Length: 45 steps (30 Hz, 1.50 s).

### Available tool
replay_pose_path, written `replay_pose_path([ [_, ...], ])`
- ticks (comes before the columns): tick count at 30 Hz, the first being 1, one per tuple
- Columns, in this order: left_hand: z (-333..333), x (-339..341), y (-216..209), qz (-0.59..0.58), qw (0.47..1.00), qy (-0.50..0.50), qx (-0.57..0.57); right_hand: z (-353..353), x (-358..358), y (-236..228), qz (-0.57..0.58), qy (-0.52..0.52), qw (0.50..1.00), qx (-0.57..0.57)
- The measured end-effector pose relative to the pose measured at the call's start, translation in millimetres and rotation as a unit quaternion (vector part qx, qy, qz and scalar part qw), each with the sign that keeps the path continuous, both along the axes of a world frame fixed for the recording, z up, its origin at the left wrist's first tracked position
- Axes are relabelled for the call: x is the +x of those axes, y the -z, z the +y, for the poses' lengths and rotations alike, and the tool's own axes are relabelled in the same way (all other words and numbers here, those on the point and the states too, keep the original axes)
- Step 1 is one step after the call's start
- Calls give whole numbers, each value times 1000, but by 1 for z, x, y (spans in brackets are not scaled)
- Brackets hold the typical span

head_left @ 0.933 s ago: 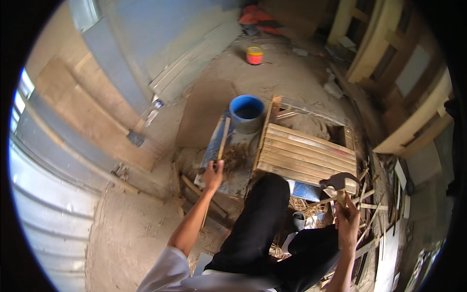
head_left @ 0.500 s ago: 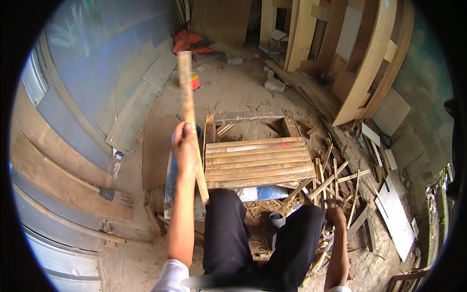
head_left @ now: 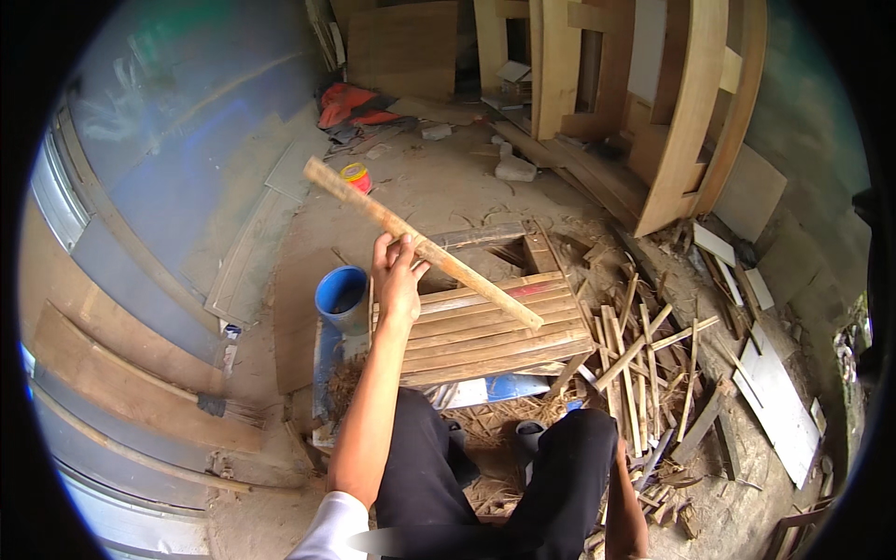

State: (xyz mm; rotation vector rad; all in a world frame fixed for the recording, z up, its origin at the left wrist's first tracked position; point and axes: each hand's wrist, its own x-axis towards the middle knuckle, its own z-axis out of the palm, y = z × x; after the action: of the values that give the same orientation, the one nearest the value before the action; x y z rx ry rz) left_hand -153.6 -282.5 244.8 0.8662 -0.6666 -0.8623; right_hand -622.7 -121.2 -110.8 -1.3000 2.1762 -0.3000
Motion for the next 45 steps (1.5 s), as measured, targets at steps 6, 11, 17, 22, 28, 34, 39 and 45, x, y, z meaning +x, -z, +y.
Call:
replay_pose_path([
  [6, -10, 2, 32, 83, 996, -10, 11, -127, 66, -228, -169, -104, 943, -269],
  [11, -21, 13, 52, 111, 993, -27, -19, -177, 168, -306, -465, -90, 857, -202],
  [17, -27, 22, 68, 114, 993, 10, 16, -208, 194, -273, -497, -77, 829, -243],
  [22, -34, 54, 65, 94, 994, -44, 31, -238, 160, -263, -542, -28, 804, -245],
  [28, -27, 137, 86, 72, 982, -93, 147, -266, 129, -236, -495, 41, 819, -287],
  [34, -25, 148, 111, -214, 934, -68, 279, -288, 122, -213, -401, -12, 867, -297],
  [39, -23, 160, 131, -395, 868, -83, 289, -290, 128, -203, -372, -69, 884, -275],
  [45, -25, 176, 141, -389, 887, -58, 244, -289, 136, -199, -472, -65, 842, -255],
])
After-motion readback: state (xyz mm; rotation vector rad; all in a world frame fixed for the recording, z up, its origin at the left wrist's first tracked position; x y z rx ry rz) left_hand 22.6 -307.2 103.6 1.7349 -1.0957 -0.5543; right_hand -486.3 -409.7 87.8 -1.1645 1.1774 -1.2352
